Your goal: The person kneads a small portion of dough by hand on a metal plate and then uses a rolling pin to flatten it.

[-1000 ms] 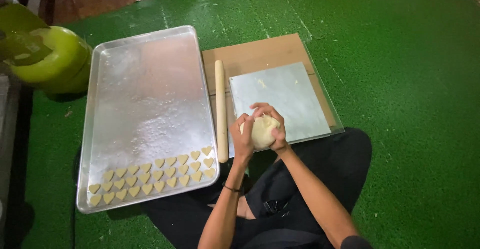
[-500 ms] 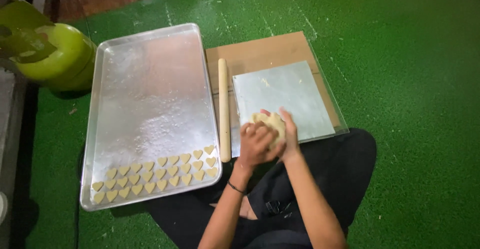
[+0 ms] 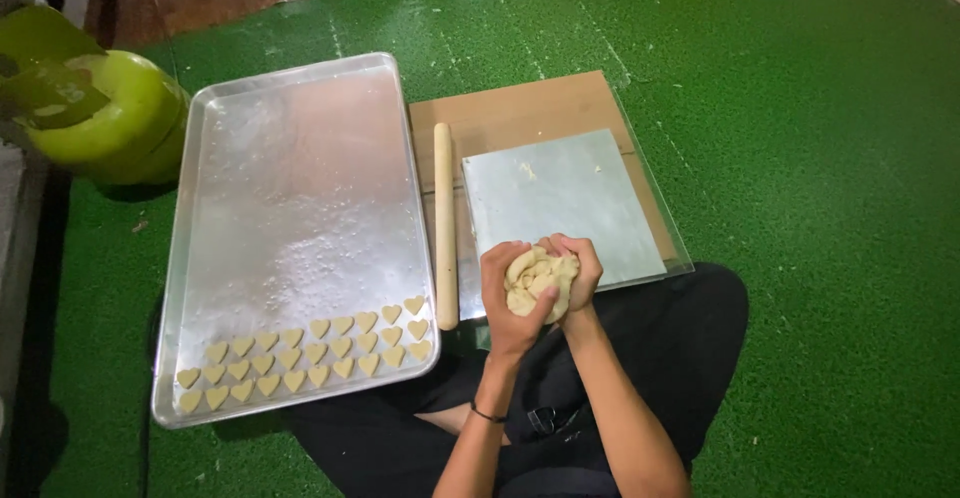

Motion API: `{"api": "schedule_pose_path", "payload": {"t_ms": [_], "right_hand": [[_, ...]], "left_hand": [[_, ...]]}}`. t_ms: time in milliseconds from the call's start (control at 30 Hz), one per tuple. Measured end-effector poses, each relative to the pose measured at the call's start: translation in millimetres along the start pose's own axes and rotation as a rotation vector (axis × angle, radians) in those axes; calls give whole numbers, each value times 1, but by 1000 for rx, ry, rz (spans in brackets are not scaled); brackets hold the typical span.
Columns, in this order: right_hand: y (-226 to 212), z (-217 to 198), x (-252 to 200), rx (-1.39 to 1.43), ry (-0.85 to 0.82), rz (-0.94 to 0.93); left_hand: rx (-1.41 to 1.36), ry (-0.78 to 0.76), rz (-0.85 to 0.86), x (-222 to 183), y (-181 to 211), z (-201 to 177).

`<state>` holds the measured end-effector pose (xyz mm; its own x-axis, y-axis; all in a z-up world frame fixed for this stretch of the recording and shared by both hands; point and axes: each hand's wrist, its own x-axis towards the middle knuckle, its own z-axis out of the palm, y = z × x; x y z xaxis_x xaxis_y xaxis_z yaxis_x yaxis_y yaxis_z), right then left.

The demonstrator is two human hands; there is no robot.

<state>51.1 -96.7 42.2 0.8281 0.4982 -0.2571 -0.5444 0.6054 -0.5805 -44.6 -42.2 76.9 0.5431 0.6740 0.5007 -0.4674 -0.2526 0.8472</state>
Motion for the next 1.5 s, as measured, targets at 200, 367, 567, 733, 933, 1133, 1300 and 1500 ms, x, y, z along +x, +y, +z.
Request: {"api": "schedule_pose_path", "payload": {"t_ms": [200, 367, 567, 733, 933, 1133, 1300, 1500], "right_hand": [[-3, 8, -10, -237, 76, -110], [-9, 35, -37, -360, 76, -71], [8, 6, -6, -579, 246, -3], [5, 17, -7, -693, 190, -116], [11, -43, 39, -1026, -100, -746], [4, 0, 24, -814, 6, -353], [11, 4, 1, -703, -292, -463], [15, 10, 30, -1122, -56, -742]], "left_hand": [[268, 44, 36, 8, -8, -3], [641, 8, 335, 12, -30, -11], [515, -320, 312, -5, -20, -5], [352, -374, 286, -4, -12, 1], [110, -134, 52, -1, -19, -12], [-34, 34, -246, -16, -83, -6], [-545, 383, -753, 30, -22, 20], [-19, 54, -743, 17, -86, 2]]}}
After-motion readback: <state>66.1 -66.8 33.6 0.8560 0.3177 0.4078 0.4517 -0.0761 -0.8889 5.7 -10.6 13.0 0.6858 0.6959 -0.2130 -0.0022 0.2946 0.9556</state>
